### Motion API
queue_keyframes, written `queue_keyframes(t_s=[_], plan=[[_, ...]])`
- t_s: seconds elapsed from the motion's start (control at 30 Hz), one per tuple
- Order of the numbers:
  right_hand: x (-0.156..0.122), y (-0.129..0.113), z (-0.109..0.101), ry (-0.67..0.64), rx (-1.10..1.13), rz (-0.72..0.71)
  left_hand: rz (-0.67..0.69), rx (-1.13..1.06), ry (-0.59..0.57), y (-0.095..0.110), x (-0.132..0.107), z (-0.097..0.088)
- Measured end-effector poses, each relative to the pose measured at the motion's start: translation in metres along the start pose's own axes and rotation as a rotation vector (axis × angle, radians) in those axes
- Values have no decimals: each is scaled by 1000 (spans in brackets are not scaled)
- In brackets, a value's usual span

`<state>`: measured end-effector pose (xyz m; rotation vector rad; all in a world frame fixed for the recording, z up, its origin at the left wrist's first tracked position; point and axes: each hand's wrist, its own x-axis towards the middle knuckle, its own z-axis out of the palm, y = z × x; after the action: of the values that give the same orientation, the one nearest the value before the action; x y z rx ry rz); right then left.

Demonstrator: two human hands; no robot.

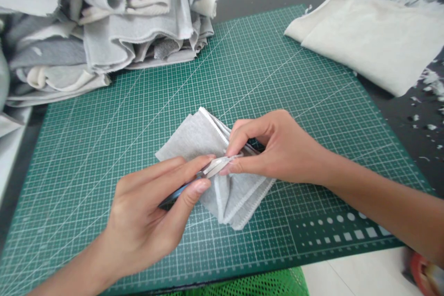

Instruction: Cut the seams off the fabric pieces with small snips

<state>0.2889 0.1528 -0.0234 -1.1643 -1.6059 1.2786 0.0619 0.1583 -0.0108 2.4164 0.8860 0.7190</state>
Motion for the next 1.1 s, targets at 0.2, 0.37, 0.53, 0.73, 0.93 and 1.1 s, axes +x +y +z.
queue_keyframes(t_s=[0.2,0.37,0.53,0.73,0.93,1.1], plan=[[0,2,0,0,0,-30,-8,8,3,0,-2,0],[0,1,0,-1,-2,-27,-5,10,-9,0,-2,0],[0,1,0,-5,-4,-29,3,7,-11,0,0,1],[0,2,0,-1,11,-25,-22,-29,-18,1,0,0],[0,1,1,6,9,-9,-17,-15,-5,0,0,2],[0,1,1,-2,4,-15,11,1,-3,0,0,3]])
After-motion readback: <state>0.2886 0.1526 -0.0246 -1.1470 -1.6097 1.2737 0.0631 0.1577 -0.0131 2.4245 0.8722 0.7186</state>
